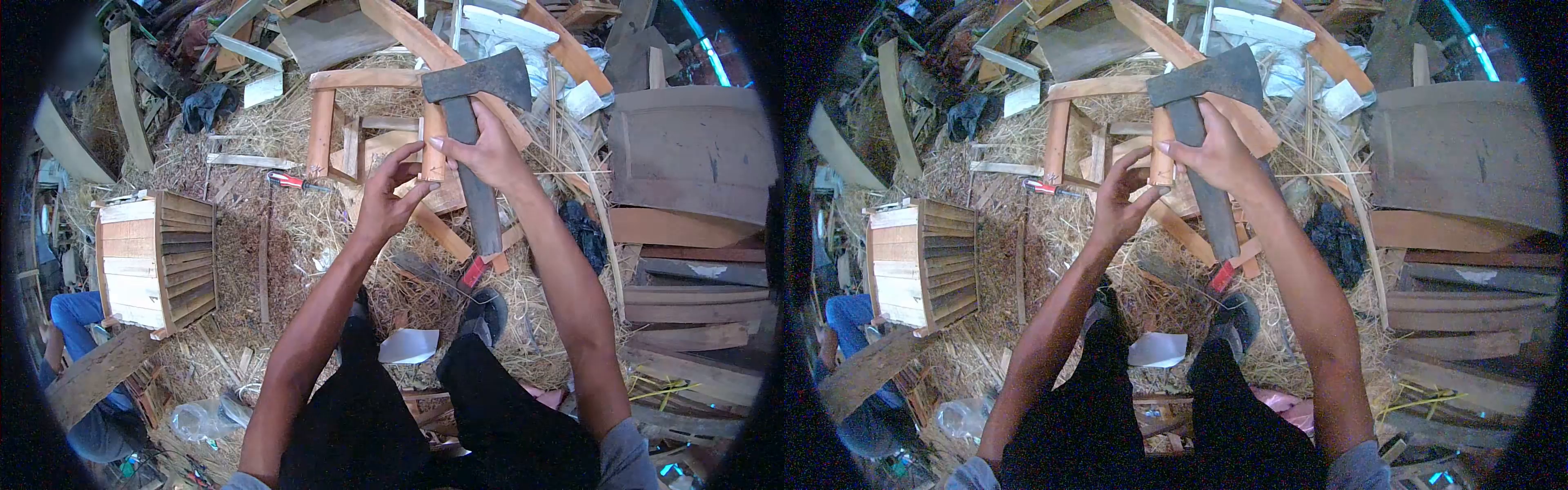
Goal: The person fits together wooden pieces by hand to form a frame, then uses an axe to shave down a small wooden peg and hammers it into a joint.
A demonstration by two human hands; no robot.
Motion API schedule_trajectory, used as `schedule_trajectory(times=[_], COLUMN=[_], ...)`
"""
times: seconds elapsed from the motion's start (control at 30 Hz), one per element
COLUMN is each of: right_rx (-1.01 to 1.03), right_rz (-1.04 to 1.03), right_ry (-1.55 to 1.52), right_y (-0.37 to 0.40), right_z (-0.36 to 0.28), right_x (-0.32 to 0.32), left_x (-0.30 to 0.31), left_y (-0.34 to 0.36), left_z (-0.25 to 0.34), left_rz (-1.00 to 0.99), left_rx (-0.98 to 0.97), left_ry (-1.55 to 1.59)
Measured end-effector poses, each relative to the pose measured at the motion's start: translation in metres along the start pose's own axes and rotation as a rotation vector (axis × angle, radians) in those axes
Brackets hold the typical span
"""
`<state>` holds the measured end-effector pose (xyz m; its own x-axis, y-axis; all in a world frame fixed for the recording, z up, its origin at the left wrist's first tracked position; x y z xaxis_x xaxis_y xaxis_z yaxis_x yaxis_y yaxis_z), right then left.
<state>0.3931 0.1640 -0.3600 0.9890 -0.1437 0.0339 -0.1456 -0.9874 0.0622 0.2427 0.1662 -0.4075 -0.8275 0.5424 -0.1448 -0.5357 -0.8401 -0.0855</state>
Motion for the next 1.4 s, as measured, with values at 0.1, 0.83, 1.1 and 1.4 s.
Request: schedule_trajectory(times=[0.1, 0.83, 1.1, 1.4], right_rx=[-0.009, 0.008, 0.011, 0.032], right_rz=[-0.023, -0.005, -0.002, -0.004], right_ry=[-0.023, 0.007, -0.01, 0.012], right_y=[0.001, 0.001, 0.001, 0.0], right_z=[-0.001, 0.001, 0.001, 0.003], right_x=[-0.002, 0.002, 0.002, 0.004], left_x=[0.002, -0.001, -0.001, 0.002], left_y=[-0.002, -0.003, -0.005, -0.007], left_z=[-0.003, -0.001, 0.002, -0.005], left_rz=[0.005, 0.008, 0.039, 0.051], left_rx=[-0.022, -0.02, -0.042, -0.05], left_ry=[-0.034, 0.005, -0.009, -0.004])
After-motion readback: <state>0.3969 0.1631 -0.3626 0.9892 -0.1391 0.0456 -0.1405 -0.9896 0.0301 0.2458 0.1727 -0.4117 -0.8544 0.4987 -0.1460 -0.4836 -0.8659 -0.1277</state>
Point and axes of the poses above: each hand's wrist, its own y-axis away from the middle knuckle, its own x-axis out of the back of the hand, z = x × y, the point moved 9 cm from there along -y, towards the middle knuckle, and after that the axes turned 3 degrees about z, right-handed, at the moved point
